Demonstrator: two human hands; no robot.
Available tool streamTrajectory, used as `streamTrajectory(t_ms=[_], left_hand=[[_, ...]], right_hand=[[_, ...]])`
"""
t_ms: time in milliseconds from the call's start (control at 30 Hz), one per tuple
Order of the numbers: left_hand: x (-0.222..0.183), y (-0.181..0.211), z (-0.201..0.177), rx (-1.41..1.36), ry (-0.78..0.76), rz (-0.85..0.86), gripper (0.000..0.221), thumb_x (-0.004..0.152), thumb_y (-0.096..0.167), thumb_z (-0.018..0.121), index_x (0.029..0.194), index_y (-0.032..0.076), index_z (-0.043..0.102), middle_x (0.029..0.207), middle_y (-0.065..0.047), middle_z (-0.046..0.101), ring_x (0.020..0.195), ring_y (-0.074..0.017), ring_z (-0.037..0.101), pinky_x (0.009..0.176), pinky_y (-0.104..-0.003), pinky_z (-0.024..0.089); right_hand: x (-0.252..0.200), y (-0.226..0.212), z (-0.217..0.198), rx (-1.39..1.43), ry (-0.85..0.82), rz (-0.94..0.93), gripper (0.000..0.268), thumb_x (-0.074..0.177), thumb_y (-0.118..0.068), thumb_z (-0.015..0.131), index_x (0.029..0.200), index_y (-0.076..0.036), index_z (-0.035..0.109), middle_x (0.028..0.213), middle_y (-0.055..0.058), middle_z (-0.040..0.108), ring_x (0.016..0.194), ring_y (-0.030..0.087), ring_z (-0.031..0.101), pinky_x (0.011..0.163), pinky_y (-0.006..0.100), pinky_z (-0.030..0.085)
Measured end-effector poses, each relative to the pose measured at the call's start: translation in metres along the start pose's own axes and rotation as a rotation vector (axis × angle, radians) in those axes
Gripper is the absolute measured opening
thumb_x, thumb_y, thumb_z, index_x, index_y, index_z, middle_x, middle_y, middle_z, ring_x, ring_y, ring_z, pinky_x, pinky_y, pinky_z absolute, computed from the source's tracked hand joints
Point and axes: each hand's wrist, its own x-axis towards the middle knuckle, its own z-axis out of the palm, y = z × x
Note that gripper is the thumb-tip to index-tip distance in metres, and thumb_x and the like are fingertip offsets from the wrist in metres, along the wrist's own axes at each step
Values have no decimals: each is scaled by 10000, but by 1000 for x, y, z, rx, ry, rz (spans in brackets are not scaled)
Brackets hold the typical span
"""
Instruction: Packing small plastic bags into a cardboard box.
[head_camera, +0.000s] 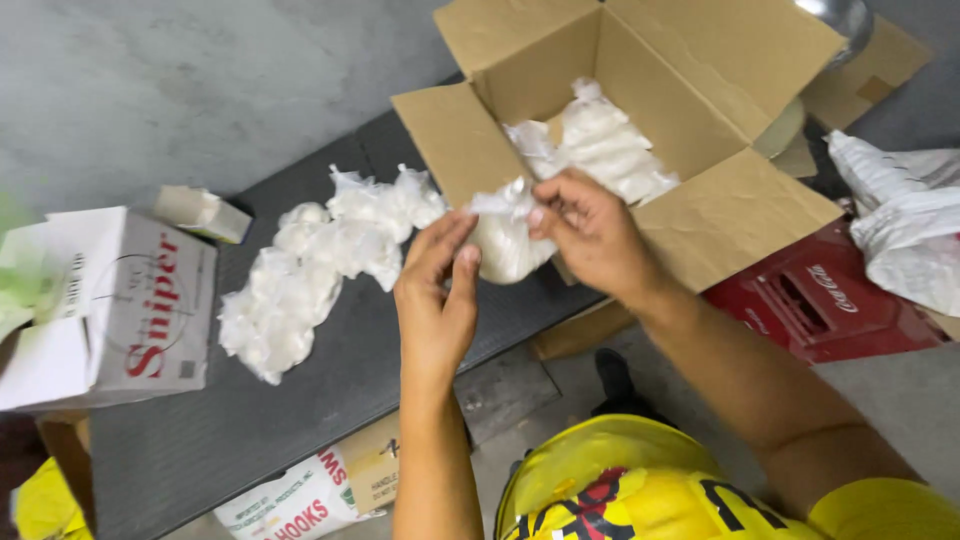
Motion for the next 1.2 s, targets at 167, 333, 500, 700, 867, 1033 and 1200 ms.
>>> streamTrajectory(t_ms=[167,333,500,700,867,1033,1200], left_hand=[[73,-34,107,-8,-66,-8,266,999,91,632,1236,2,716,1320,-157,699,1218,-283,682,1035,-344,525],[116,-120,218,-14,-114,-163,263,955,98,655,1196,30,734,1280,-153,709,1121,-292,715,908,-347,581],[124,-188,286,170,-171,-382,214,922,136,684,1097,31,750,1140,-185,748,1001,-302,749,882,-367,584],[125,-248,311,433,-339,-547,243,901,238,688,1046,76,796,1117,-194,741,1049,-367,709,946,-434,548],[126,-252,309,418,-385,-531,337,855,221,720,1166,92,745,1248,-192,691,1144,-371,663,992,-426,512],[133,-223,298,390,-290,-332,418,818,136,744,1234,101,719,1322,-202,655,1213,-385,622,1028,-421,489],[130,-176,267,401,-136,-189,389,872,69,712,1259,99,710,1350,-173,668,1226,-375,649,1060,-416,516]], right_hand=[[62,4,-118,-124,-21,17,138,1012,22,647,1147,49,634,1089,20,589,954,87,655,858,249,590],[113,57,-211,-423,-41,138,105,974,-10,680,1071,27,667,1043,56,628,865,114,672,773,260,592],[125,132,-257,-737,-161,194,151,902,-50,741,1048,-17,720,1001,119,688,869,226,691,792,346,561],[129,225,-277,-855,-280,274,121,877,-38,733,997,-45,743,984,168,708,888,295,714,805,403,566],[126,240,-271,-905,-354,357,176,846,3,693,995,-70,752,1006,156,707,916,301,713,837,413,568],[138,179,-241,-866,-331,376,242,859,-18,705,1082,-104,743,1041,140,693,940,301,704,855,418,555],[134,156,-201,-635,-320,174,199,908,-26,724,1105,-26,690,1095,157,669,959,251,742,849,356,589]])
